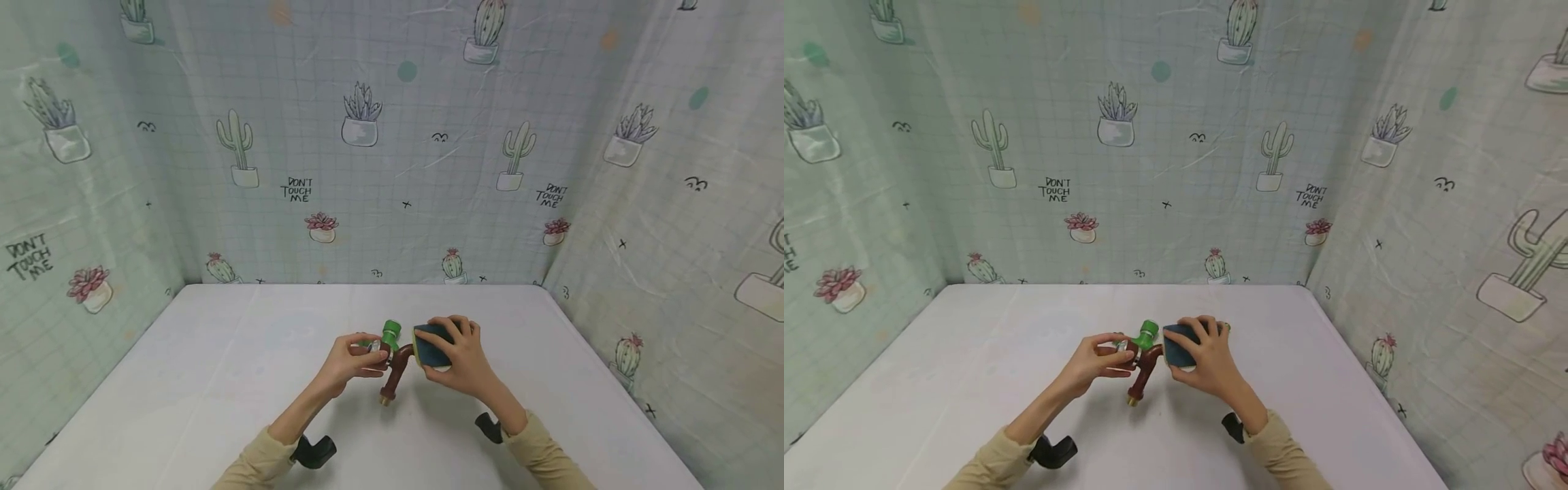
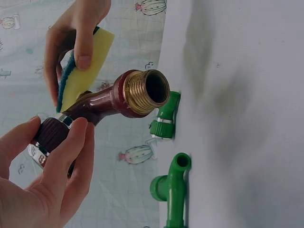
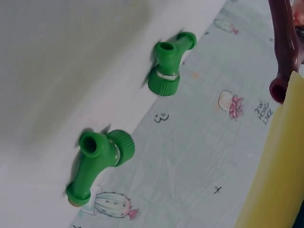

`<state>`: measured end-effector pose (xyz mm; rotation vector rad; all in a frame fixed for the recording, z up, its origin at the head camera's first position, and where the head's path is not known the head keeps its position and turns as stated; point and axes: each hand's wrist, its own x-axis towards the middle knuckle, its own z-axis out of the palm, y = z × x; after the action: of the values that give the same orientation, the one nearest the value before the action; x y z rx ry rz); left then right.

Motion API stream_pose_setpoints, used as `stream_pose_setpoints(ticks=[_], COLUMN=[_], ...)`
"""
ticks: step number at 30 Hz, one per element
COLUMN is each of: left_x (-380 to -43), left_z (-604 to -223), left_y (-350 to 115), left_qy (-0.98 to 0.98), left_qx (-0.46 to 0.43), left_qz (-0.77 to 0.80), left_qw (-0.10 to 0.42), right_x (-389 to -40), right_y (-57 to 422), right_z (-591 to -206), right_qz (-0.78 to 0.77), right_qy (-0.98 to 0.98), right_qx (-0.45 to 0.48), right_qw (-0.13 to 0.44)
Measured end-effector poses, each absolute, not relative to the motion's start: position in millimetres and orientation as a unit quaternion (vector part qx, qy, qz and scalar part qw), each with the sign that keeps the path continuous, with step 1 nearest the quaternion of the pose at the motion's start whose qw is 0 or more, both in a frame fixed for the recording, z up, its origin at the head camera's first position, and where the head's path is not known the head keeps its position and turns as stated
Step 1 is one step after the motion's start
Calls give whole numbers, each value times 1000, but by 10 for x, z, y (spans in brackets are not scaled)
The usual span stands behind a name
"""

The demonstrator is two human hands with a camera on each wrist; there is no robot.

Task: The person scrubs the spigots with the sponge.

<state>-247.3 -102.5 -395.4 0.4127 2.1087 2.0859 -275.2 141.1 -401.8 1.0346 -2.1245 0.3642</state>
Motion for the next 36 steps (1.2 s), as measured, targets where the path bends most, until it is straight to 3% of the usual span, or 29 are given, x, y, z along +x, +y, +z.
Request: stream_pose_setpoints(ticks=[8, 16, 30, 36], left_x=[-2408, -2391, -2451, -2457], left_z=[-4013, -3984, -4002, -3957], left_y=[-1044, -982, -1019, -966], left_qy=[711, 715, 714, 720], left_qx=[110, 138, 116, 117], left_qz=[693, 683, 689, 682], left_qw=[54, 57, 50, 52], right_x=[-2710, -2603, -2865, -2792], right_y=[1385, 1137, 1446, 1250], right_z=[-4028, -3981, -3994, -3864], right_qz=[184, 184, 182, 218], right_qy=[-826, -829, -879, -863], right_qx=[398, 424, 335, 384], right_qw=[353, 313, 286, 244])
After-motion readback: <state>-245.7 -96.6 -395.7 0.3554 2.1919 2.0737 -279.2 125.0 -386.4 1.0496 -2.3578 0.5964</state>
